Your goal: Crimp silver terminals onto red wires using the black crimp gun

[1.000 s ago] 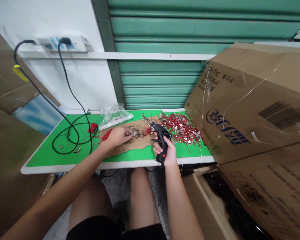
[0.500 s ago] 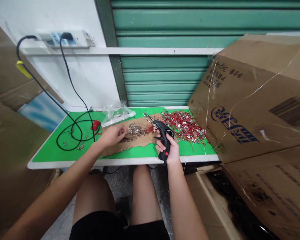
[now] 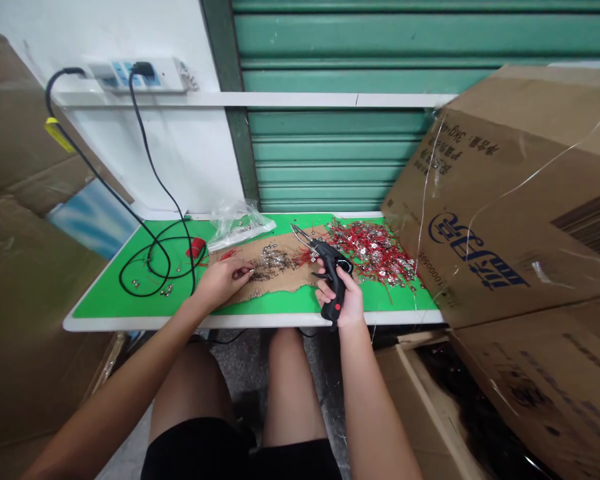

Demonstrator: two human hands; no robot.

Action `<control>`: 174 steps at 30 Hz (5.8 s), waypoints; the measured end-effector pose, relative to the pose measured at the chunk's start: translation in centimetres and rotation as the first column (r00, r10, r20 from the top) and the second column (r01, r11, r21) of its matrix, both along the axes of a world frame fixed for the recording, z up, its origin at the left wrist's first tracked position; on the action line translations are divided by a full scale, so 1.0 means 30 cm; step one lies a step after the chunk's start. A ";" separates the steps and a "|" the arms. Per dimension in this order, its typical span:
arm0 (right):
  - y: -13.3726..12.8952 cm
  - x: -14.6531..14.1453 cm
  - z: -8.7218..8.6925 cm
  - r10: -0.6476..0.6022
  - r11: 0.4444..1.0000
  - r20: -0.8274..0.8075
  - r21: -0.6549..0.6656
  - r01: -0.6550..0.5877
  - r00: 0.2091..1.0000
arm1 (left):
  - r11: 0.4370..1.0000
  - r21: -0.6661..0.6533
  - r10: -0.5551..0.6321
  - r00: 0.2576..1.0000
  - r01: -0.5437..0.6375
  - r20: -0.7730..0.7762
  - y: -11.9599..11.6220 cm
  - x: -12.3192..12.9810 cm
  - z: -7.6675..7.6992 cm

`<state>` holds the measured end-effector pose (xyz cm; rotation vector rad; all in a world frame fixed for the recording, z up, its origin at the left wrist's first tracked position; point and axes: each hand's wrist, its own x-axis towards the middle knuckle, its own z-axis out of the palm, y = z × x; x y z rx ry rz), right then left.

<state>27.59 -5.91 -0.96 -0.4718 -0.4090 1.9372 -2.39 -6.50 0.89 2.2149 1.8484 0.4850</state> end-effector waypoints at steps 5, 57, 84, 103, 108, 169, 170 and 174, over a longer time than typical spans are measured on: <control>-0.001 -0.004 0.003 -0.021 0.999 0.087 0.025 0.019 0.996 | 0.998 0.022 0.059 0.998 -0.059 -0.004 -0.008 -0.001 -0.015; 0.003 -0.005 0.009 0.007 0.997 0.238 0.073 -0.026 0.971 | 0.936 0.077 0.345 0.939 -0.342 -0.020 -0.001 -0.057 0.000; -0.015 -0.097 0.052 0.196 0.960 0.832 -0.053 -0.276 0.519 | 0.963 0.213 0.133 0.979 -0.164 0.152 -0.079 -0.044 -0.111; -0.017 -0.105 0.051 0.183 0.962 0.852 -0.054 -0.267 0.490 | 0.959 0.219 0.164 0.982 -0.180 0.089 -0.086 -0.034 -0.115; -0.015 -0.109 0.056 0.192 0.961 0.853 -0.064 -0.269 0.485 | 0.957 0.225 0.166 0.982 -0.182 0.087 -0.087 -0.035 -0.119; -0.021 -0.128 0.126 0.171 0.957 0.927 -0.077 -0.279 0.333 | 0.942 0.290 0.119 0.977 -0.168 0.179 -0.054 -0.052 -0.139; -0.021 -0.128 0.126 0.172 0.957 0.928 -0.078 -0.278 0.331 | 0.943 0.286 0.122 0.976 -0.170 0.179 -0.054 -0.052 -0.138; -0.022 -0.132 0.128 0.168 0.958 0.931 -0.077 -0.277 0.324 | 0.947 0.270 0.126 0.976 -0.172 0.180 -0.054 -0.052 -0.135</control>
